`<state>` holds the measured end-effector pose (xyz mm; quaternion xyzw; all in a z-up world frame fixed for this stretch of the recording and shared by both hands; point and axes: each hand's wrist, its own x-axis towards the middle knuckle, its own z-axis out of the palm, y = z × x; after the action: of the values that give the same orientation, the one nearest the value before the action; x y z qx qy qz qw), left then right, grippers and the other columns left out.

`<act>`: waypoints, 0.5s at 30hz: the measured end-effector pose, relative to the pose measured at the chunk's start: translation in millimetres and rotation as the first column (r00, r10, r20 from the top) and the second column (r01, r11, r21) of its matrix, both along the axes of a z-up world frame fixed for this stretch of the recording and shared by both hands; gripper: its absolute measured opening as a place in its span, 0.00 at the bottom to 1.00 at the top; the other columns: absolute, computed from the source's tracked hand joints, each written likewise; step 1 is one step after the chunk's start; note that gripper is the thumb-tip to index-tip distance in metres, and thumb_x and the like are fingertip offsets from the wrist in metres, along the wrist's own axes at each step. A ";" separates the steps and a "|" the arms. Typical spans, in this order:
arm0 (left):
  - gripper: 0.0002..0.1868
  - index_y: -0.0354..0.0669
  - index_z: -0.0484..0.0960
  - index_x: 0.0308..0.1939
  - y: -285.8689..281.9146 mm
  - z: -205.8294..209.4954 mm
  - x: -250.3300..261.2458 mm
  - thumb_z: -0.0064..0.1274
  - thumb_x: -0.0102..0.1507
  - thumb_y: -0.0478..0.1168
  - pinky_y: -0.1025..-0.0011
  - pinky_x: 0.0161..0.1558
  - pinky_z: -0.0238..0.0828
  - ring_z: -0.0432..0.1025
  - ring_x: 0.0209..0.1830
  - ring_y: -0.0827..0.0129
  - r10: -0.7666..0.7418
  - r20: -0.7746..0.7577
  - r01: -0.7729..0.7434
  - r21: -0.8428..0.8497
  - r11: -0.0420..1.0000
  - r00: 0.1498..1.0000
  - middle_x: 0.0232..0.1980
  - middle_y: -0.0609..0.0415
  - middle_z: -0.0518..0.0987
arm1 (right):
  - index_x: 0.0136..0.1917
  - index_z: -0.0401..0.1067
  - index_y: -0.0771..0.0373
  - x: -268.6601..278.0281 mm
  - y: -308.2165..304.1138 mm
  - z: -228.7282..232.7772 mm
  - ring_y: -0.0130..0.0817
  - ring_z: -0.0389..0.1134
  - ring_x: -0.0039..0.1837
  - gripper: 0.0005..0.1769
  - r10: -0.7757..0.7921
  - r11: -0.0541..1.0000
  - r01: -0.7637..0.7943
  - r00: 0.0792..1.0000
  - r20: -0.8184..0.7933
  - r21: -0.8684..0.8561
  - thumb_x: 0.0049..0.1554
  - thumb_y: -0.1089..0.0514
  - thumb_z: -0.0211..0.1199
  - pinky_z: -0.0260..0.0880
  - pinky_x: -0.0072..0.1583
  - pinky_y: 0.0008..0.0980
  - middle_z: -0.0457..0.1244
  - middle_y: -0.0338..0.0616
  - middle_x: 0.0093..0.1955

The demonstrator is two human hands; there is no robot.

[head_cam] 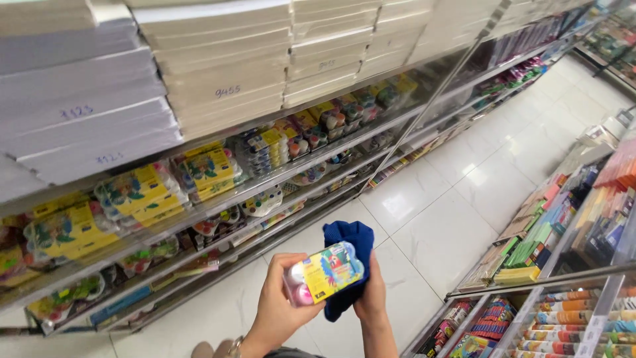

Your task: The recorder is wiping down stationery items, marker sets, and toy kits with a blue cloth while organizing them on retail shelves.

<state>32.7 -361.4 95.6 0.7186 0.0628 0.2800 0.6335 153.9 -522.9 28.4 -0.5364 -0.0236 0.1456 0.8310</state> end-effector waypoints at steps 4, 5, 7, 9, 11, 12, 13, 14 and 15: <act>0.41 0.42 0.69 0.60 -9.4 -5.3 0.5 0.72 0.45 0.35 0.65 0.59 0.71 0.72 0.60 0.62 -0.167 -0.124 0.112 -0.361 0.926 0.978 0.58 0.48 0.73 | 0.75 0.57 0.63 -12.9 -8.9 -47.1 0.49 0.62 0.70 0.33 0.175 0.827 0.033 0.933 -0.314 0.561 0.64 0.42 0.45 0.58 0.71 0.50 0.57 0.52 0.74; 0.41 0.42 0.70 0.60 -11.2 -4.7 2.6 0.73 0.46 0.38 0.64 0.61 0.70 0.73 0.60 0.61 -0.136 -0.161 0.109 -0.163 0.981 0.978 0.58 0.50 0.75 | 0.74 0.56 0.61 -13.5 -15.7 -81.4 0.50 0.61 0.71 0.32 0.174 0.771 0.030 0.951 -0.256 0.636 0.62 0.45 0.47 0.58 0.71 0.53 0.57 0.52 0.73; 0.42 0.42 0.70 0.59 -13.6 -1.1 2.2 0.75 0.44 0.40 0.61 0.62 0.64 0.67 0.61 0.56 -0.050 -0.168 0.062 0.063 0.996 0.984 0.56 0.47 0.72 | 0.77 0.55 0.66 -46.7 6.4 -30.7 0.50 0.60 0.72 0.33 0.185 0.863 -0.098 0.974 -0.131 0.495 0.64 0.48 0.48 0.57 0.72 0.50 0.56 0.55 0.75; 0.43 0.41 0.71 0.58 -10.2 1.5 4.4 0.76 0.42 0.41 0.57 0.63 0.58 0.61 0.63 0.51 0.033 -0.158 0.016 0.299 0.954 0.987 0.55 0.44 0.70 | 0.79 0.54 0.71 -54.7 8.6 -28.0 0.50 0.59 0.74 0.34 0.223 0.917 -0.212 0.975 0.006 0.337 0.65 0.51 0.49 0.56 0.74 0.48 0.56 0.58 0.76; 0.46 0.38 0.70 0.62 -4.4 4.3 5.2 0.72 0.41 0.43 0.54 0.64 0.50 0.63 0.61 0.52 -0.030 -0.207 0.103 0.351 0.931 0.978 0.54 0.47 0.73 | 0.77 0.54 0.70 -42.6 -11.9 -72.6 0.51 0.60 0.72 0.33 0.151 0.928 -0.062 0.964 -0.220 0.367 0.64 0.50 0.49 0.58 0.72 0.49 0.57 0.59 0.74; 0.46 0.38 0.70 0.62 -1.6 4.7 4.4 0.72 0.41 0.43 0.54 0.64 0.50 0.63 0.61 0.52 -0.020 -0.213 0.095 0.349 0.932 0.977 0.54 0.47 0.73 | 0.77 0.54 0.70 -48.2 0.0 -25.7 0.51 0.60 0.72 0.33 0.162 0.928 -0.070 0.960 -0.227 0.366 0.64 0.50 0.49 0.58 0.72 0.49 0.57 0.59 0.74; 0.43 0.41 0.72 0.60 1.2 4.7 4.0 0.71 0.43 0.43 0.54 0.64 0.52 0.64 0.60 0.52 -0.045 -0.245 0.143 0.399 0.906 0.969 0.51 0.49 0.74 | 0.75 0.55 0.71 -53.1 12.0 20.9 0.50 0.61 0.72 0.33 0.235 0.893 -0.166 0.964 -0.121 0.419 0.63 0.50 0.52 0.60 0.72 0.47 0.58 0.59 0.73; 0.39 0.44 0.74 0.59 3.4 4.4 3.4 0.70 0.44 0.42 0.55 0.64 0.54 0.65 0.58 0.53 -0.069 -0.278 0.191 0.443 0.876 0.958 0.49 0.50 0.74 | 0.74 0.56 0.73 -57.7 23.4 67.4 0.49 0.63 0.72 0.33 0.302 0.849 -0.263 0.953 -0.013 0.459 0.62 0.51 0.54 0.62 0.72 0.46 0.59 0.59 0.72; 0.39 0.44 0.74 0.59 8.9 5.3 3.2 0.70 0.44 0.42 0.55 0.64 0.54 0.65 0.58 0.53 -0.059 -0.285 0.184 0.438 0.880 0.957 0.49 0.50 0.74 | 0.74 0.56 0.73 -55.1 22.4 72.5 0.49 0.63 0.72 0.33 0.313 0.847 -0.269 0.950 -0.021 0.458 0.62 0.51 0.54 0.62 0.72 0.46 0.59 0.59 0.72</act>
<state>35.9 -352.5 100.9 0.8812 0.0324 0.1484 0.4476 98.8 -500.4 100.9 -0.3123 -0.0983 0.2857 0.9006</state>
